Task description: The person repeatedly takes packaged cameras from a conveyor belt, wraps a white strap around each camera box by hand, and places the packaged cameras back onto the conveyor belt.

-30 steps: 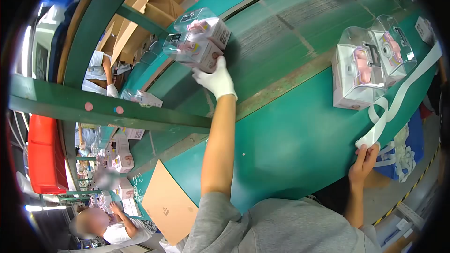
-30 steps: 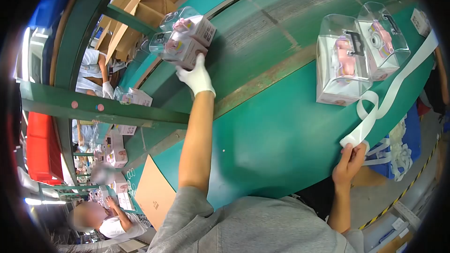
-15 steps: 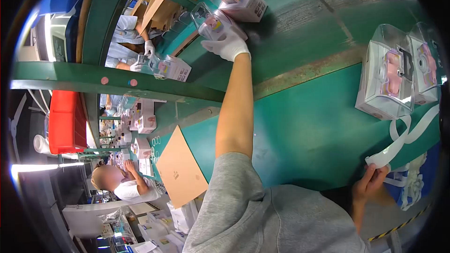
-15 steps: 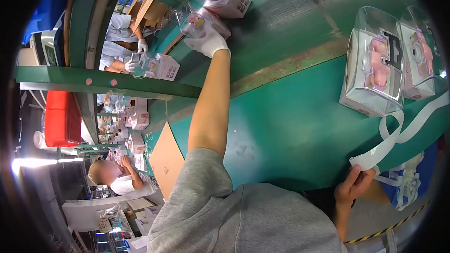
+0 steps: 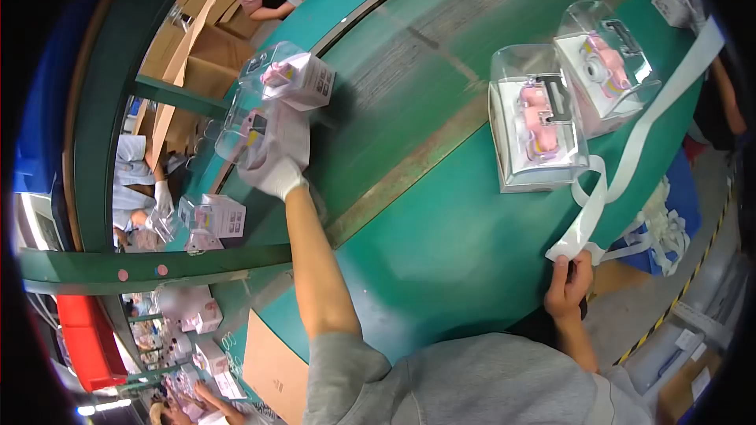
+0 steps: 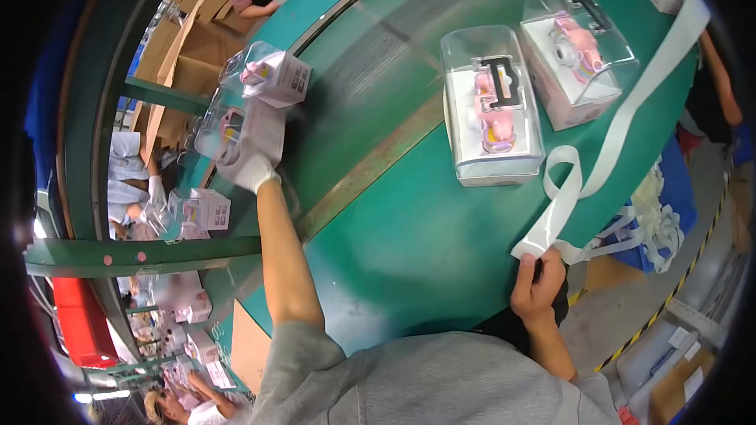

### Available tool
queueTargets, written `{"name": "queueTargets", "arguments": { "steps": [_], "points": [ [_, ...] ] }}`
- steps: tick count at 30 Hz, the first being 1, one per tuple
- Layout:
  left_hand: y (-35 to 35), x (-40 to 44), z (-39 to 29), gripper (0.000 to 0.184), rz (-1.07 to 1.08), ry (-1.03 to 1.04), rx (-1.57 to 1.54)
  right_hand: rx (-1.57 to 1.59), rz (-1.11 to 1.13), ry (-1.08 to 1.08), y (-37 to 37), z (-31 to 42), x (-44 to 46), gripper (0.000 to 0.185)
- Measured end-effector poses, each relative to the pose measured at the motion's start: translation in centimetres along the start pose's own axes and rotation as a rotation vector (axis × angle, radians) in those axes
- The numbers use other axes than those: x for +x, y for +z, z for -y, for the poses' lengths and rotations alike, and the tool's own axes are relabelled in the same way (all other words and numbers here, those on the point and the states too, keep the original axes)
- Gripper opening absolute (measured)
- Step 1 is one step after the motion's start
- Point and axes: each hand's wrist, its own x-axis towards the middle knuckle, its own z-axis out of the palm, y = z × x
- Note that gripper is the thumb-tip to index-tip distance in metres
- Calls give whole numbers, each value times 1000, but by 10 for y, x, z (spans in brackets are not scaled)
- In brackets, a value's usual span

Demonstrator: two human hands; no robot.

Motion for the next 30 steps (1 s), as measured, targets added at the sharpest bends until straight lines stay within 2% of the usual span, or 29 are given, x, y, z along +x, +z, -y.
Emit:
{"name": "queueTargets", "arguments": {
  "steps": [1, 2, 4, 6, 7, 9, 11, 12, 14, 19, 20, 24, 25, 27, 29, 30],
  "points": [
    [-16, 2, -15, 34, 81, -90, 176, 0, 24, 19, -2, -4, -1, 13],
    [-27, -7, -39, 34, 83, -91, 166, 2, 52, 38, -5, -8, -2, 14],
    [-44, -47, -84, 62, -85, -540, -1054, 9, 115, 74, -10, -9, -4, 15],
    [-76, -89, -112, 75, 71, 231, 228, 107, 109, 62, -11, 9, 2, 16],
    [-91, -104, -132, 75, 64, 228, 217, 206, 110, 64, -10, 25, 7, 17],
    [-127, -126, -184, 81, 399, 237, 151, 406, 119, 80, -9, 61, 13, 19],
    [-155, -145, -230, 87, 745, 255, 80, 543, 213, 79, -2, 99, 22, 31],
    [-162, -155, -247, 87, 749, 261, 73, 680, 264, 129, 8, 116, 25, 42],
    [-172, -173, -273, 86, 979, 286, 389, 840, 259, 223, 34, 147, 30, 45],
    [-187, -195, -293, 84, 1200, 276, 412, 1056, 329, 421, 50, 161, 42, 40],
    [-182, -193, -286, 84, 1217, 287, 395, 1047, 306, 417, 49, 161, 44, 40],
    [-150, -188, -213, 71, 1345, 350, -267, 1091, 356, 551, 36, 163, 43, 26],
    [-155, -190, -218, 65, 1404, 260, -256, 1062, 312, 575, 27, 163, 41, 26],
    [-165, -193, -226, 59, 1506, 140, -262, 813, 322, 316, 12, 159, 44, 19],
    [-172, -198, -227, 50, 1453, 46, -269, 552, 386, 74, -1, 155, 46, 14],
    [-175, -198, -228, 50, 1473, 9, -276, 530, 388, 107, -7, 160, 44, 14]
  ]
}}
